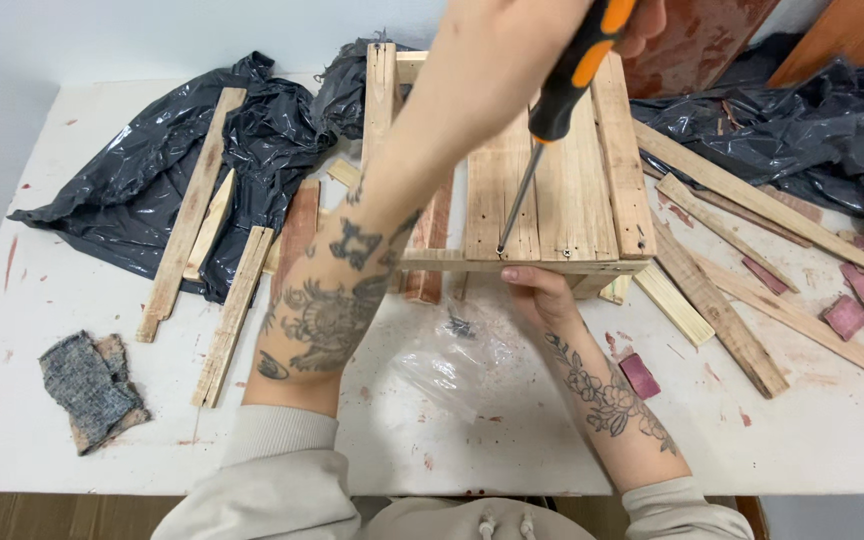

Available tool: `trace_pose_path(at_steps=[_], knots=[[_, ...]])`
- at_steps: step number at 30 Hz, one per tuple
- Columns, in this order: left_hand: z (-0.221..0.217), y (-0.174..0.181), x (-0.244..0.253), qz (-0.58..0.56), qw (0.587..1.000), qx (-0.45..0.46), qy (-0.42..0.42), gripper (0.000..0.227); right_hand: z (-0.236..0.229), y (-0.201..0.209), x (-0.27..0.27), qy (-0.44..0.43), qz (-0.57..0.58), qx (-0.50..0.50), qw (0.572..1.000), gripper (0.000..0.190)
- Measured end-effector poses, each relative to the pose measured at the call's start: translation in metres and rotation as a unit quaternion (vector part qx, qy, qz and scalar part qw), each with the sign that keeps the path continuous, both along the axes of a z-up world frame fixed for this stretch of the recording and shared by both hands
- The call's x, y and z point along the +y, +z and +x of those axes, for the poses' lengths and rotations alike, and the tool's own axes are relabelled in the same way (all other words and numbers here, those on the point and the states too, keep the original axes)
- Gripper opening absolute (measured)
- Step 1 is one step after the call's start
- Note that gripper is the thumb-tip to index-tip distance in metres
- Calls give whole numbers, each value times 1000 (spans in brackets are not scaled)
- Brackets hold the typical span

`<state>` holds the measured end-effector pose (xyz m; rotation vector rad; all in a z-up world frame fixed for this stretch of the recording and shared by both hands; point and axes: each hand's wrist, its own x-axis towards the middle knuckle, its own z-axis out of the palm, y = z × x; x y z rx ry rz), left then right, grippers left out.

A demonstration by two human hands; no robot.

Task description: The person assembles a small wooden crate by hand, using a screwdriver to fasten screws into pre-drilled holes. They position wooden slats and secure them to the frame, working methodically across the top surface.

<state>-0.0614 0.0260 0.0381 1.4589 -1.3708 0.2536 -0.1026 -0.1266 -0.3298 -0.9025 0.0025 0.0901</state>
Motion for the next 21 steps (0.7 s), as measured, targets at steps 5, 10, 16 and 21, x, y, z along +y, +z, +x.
trace_pose_path(at_steps=[5,10,16,21], knots=[[-14,-9,-9,-251,952,168,-45,40,2,1,2,19,33,-79,996,37],[2,-3,2,-98,882,171,-428,41,11,-36,-12,-1,55,-56,997,59],[21,-12,1,-97,926,68,-358,37,12,-47,-16,-30,68,-81,994,54],[11,-14,9,-96,993,69,-4,38,11,-43,-19,11,29,-76,997,34]])
